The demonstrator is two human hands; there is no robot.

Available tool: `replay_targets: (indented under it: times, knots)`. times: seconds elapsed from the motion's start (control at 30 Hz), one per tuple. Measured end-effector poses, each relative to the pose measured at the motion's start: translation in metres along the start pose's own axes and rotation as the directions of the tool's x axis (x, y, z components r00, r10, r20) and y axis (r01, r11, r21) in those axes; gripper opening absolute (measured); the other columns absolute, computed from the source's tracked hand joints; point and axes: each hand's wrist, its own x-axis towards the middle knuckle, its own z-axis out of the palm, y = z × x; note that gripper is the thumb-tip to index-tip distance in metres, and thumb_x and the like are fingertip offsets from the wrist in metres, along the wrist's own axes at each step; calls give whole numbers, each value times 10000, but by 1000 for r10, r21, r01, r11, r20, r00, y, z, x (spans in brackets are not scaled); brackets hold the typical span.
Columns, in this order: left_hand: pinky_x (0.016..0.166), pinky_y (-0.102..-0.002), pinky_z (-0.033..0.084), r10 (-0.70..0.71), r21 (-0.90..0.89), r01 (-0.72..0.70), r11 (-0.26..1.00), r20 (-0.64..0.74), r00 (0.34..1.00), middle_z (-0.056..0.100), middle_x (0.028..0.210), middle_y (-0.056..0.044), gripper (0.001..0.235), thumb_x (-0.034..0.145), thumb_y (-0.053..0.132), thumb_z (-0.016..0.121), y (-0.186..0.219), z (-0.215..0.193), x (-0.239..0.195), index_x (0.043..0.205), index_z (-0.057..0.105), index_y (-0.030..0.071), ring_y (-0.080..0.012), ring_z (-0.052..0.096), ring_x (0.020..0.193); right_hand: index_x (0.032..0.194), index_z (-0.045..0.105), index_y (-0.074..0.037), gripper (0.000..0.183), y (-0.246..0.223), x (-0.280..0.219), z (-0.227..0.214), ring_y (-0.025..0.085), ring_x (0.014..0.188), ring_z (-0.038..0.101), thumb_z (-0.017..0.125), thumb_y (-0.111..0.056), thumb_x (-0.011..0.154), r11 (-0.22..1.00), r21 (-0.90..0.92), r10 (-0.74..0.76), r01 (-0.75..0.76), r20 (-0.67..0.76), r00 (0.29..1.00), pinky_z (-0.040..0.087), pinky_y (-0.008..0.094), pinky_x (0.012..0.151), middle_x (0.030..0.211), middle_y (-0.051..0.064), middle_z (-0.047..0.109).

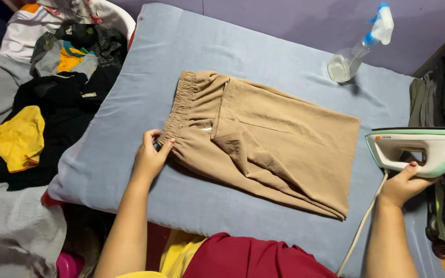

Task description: Iron and fold a pair of pants and a t-shirt.

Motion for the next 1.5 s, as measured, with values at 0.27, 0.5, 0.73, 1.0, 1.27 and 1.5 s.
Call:
replay_targets:
  times: [0.27, 0.5, 0.73, 1.0, 1.27, 1.5]
  knots:
    - [936, -427, 543, -447, 467, 356, 809, 97, 889, 753, 1149, -202, 609, 777, 405, 736, 18, 0, 38, 1253, 674, 31, -340, 723, 1082, 1509, 337, 49, 525, -47, -37, -8, 299, 1363, 513, 558, 118, 1038, 931, -359, 69, -66, -3, 998, 428, 428, 1247, 1487, 241, 459]
    - [1012, -449, 464, -337, 563, 285, 776, -13, 942, 612, 1266, -224, 598, 782, 320, 763, 54, 14, 41, 1290, 630, 33, -381, 577, 1208, 1168, 675, -13, 196, -242, -81, 158, 158, 1017, 673, 576, -53, 1004, 920, -251, 386, -301, 450, 805, 528, 293, 901, 1092, 71, 708]
    - [957, -500, 487, 232, 776, -59, 628, -114, 966, 593, 1250, -147, 365, 845, 219, 718, 113, 74, 39, 1161, 654, 47, -358, 579, 1156, 1326, 538, 11, 684, -278, -98, 285, 408, 1094, 645, 831, -335, 815, 924, -380, 307, 52, 813, 494, 514, 484, 905, 1168, 260, 667]
    - [874, -518, 503, 190, 868, -5, 496, -103, 976, 625, 1138, -169, 448, 823, 348, 757, 113, 80, 69, 1085, 653, 1, -371, 609, 1062, 1046, 666, -79, 205, -309, -130, 292, 377, 1090, 660, 718, -185, 879, 940, -225, 142, 257, 941, 307, 531, 447, 942, 1095, 184, 706]
    - [949, -498, 510, -323, 683, 127, 719, 166, 932, 674, 1257, -224, 732, 903, 481, 726, 73, 159, 153, 1391, 495, -13, -346, 653, 1168, 1323, 498, 107, 573, -312, -169, 289, 507, 1056, 603, 623, -25, 780, 941, 65, -233, 333, 837, 496, 528, 506, 869, 1368, 383, 516]
    - [919, -450, 548, -463, 551, 360, 753, 55, 884, 668, 1262, -212, 870, 773, 515, 820, 43, 194, 178, 1391, 501, -6, -346, 673, 1136, 1255, 543, 2, 498, -305, -173, 288, 464, 1025, 631, 703, -36, 785, 977, -213, 183, 14, 870, 458, 517, 500, 859, 1132, 232, 631]
